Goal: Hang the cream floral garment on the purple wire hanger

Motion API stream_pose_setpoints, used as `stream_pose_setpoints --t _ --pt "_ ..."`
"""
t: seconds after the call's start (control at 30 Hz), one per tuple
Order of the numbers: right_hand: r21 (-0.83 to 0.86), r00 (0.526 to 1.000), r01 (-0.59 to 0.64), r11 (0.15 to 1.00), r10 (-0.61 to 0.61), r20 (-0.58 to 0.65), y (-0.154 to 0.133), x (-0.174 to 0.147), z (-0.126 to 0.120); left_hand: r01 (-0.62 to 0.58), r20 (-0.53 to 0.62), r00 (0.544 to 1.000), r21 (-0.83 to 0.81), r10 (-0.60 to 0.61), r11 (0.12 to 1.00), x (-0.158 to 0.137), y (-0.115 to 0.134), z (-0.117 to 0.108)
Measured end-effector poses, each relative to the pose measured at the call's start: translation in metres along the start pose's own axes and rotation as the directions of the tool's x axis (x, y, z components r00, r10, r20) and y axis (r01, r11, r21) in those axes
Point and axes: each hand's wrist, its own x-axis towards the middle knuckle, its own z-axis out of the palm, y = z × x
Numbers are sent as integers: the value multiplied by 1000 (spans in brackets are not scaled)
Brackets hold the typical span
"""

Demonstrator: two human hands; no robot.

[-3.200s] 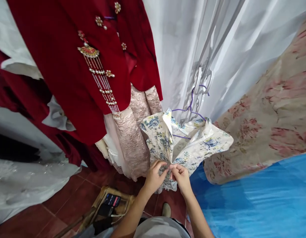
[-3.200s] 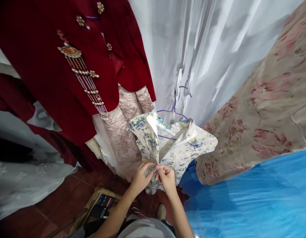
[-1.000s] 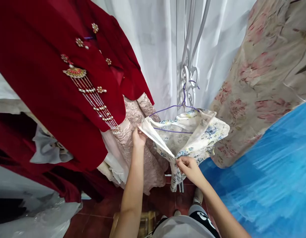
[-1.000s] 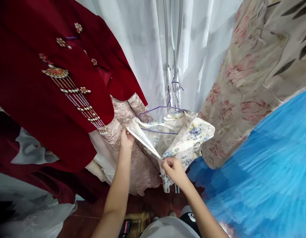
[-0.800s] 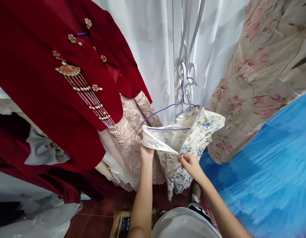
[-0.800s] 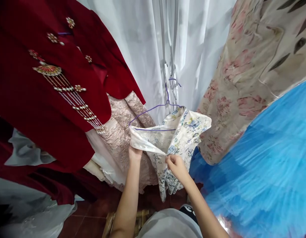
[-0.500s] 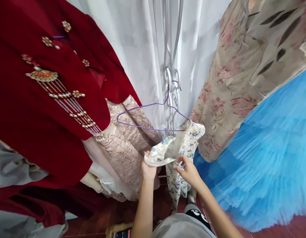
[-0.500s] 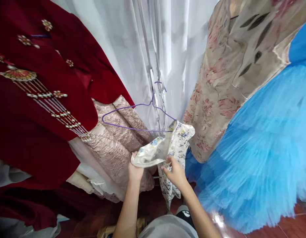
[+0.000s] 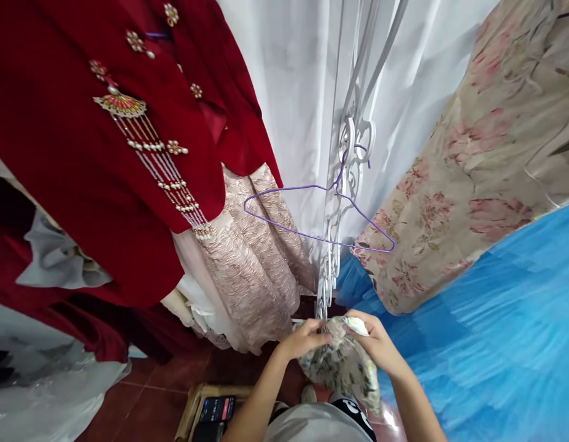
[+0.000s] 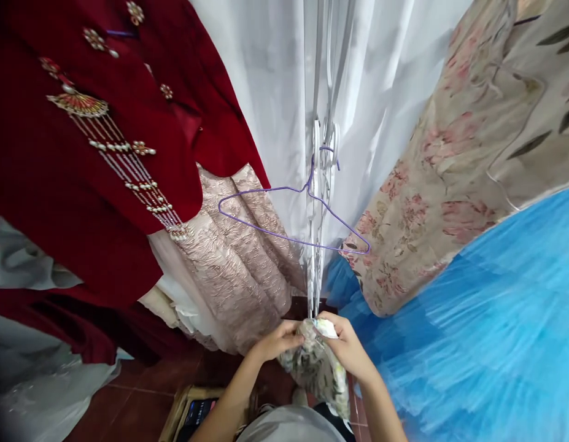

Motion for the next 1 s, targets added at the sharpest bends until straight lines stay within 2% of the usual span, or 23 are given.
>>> stream_pose_setpoints --t 0.03,0.1,0.17,0.23,0.3,0.4,0.47,0.57,0.6,0.67,0.73,0.8,0.9,1.0 --pt "-14 1000 12 1000 -12 -17 -4 -3 -9 58 44 997 -5 -58 998 -6 -9 -1" --pt "-56 988 60 997 -67 -138 -13 -9 -31 131 -4 991 63 -131 989 -19 -23 -6" --pt "-109 936 105 988 -136 -325 -19 -16 -55 169 -98 983 166 -154 972 -31 -29 -19" --pt "-175 872 136 975 -202 -447 -22 -20 -79 180 -173 975 237 -141 955 -39 -25 -40" --pt "-257 848 173 951 -276 -453 -25 -16 -101 152 -271 959 264 -78 953 -43 -11 -64" --pt "-382 830 221 897 -379 -410 -32 6 -126 35 -403 911 283 85 958 -38 28 -88" --pt "-437 785 240 867 -438 -438 -41 30 -141 -69 -393 898 318 198 946 -30 58 -91" --pt "-471 716 304 828 -525 -461 -63 70 -157 -205 -266 913 356 309 912 -16 97 -77" --pt "-468 719 336 817 -544 -433 -73 83 -160 -245 -222 915 358 337 901 -13 106 -71" --pt "-432 776 397 809 -548 -312 -93 107 -158 -307 -187 902 356 389 882 -8 118 -60" --pt "-373 846 429 823 -511 -155 -111 128 -148 -320 -228 881 357 414 877 -7 121 -56" --pt "-321 889 427 845 -457 -20 -124 145 -134 -291 -312 857 361 409 886 -11 121 -59" --pt "-302 899 428 852 -436 45 -132 160 -116 -226 -434 810 389 395 893 -20 118 -78" --pt "-292 896 424 857 -445 -5 -132 162 -112 -135 -474 791 481 387 866 -27 118 -112"
